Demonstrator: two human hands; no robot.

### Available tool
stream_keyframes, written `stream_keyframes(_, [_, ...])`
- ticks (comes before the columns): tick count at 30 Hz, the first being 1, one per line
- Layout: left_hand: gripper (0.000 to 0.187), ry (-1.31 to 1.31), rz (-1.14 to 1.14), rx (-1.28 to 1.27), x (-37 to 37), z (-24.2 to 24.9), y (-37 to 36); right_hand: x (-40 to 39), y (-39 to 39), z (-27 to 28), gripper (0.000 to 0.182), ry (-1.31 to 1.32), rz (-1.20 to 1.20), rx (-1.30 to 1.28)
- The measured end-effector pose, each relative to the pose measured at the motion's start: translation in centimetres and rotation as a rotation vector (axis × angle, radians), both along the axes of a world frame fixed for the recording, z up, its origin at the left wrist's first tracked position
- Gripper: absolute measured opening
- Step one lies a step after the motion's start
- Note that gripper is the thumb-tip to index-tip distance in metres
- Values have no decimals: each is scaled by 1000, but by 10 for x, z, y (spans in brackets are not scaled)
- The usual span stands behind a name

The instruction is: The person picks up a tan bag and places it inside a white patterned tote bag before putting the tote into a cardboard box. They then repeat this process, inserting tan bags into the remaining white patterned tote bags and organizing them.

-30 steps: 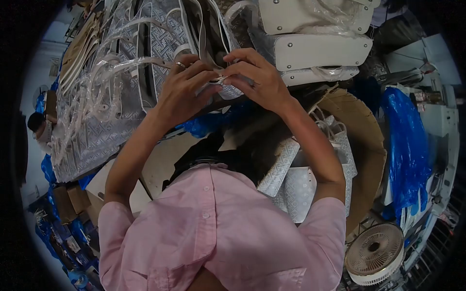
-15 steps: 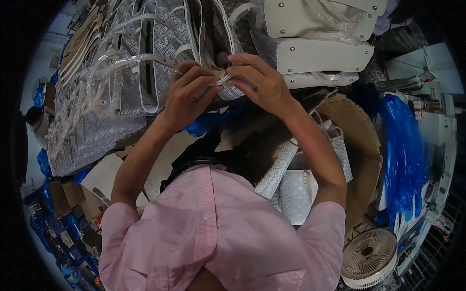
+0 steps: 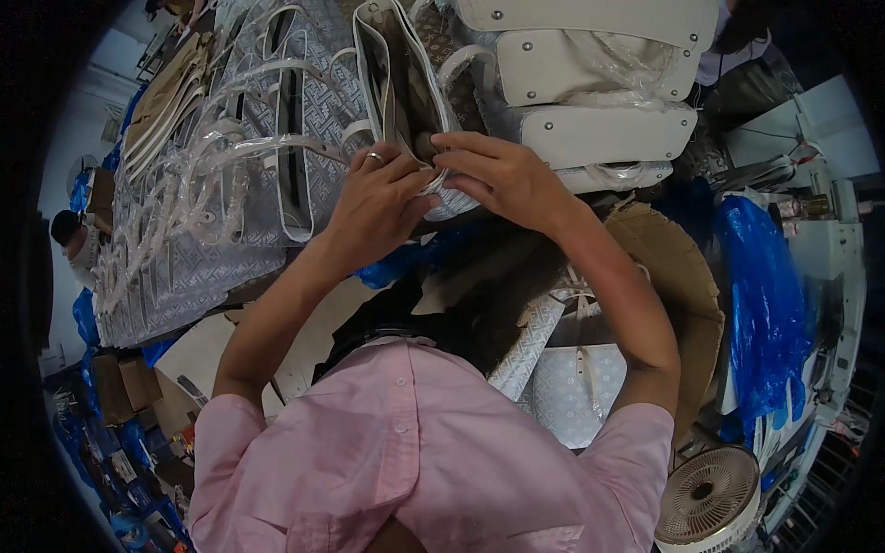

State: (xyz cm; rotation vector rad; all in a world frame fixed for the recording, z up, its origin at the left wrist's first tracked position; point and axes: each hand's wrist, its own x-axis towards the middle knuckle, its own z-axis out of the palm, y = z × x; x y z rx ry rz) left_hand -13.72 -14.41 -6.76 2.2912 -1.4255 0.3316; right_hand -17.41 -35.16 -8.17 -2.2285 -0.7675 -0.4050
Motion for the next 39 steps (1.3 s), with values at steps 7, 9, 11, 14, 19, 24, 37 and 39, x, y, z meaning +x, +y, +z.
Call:
stream_keyframes(7, [21,106,80,-192,-7,-21,-8,-6,5,-20,35,-277,-127,45])
stream_keyframes(9, [22,58,98,-272,-9,-26,-9,-7,9,-20,35,-324,-142,13])
stream_keyframes(11, [22,59,106,-294,-12,-30,-9,-8,10,-20,36,-375,-157,-22])
stream_keyframes(14, [22,47,105,-337,-14,-35,-8,-9,10,-18,37,-424,-166,-143])
stream_keyframes(19, [23,6,74,-373,-10,-36,-5,1,0,12,36,-30,17,-52])
stream_keyframes(24, [25,-12,32,-338,-8,-32,-4,17,-5,36,26,184,178,-203])
stream_keyframes(37, [20,3,-133,-228,-1,-23,5,6,0,35,14,296,189,-242])
stream_keyframes(39, [26,-63,-115,-185,-2,-30,-2,-1,10,57,13,353,109,-450])
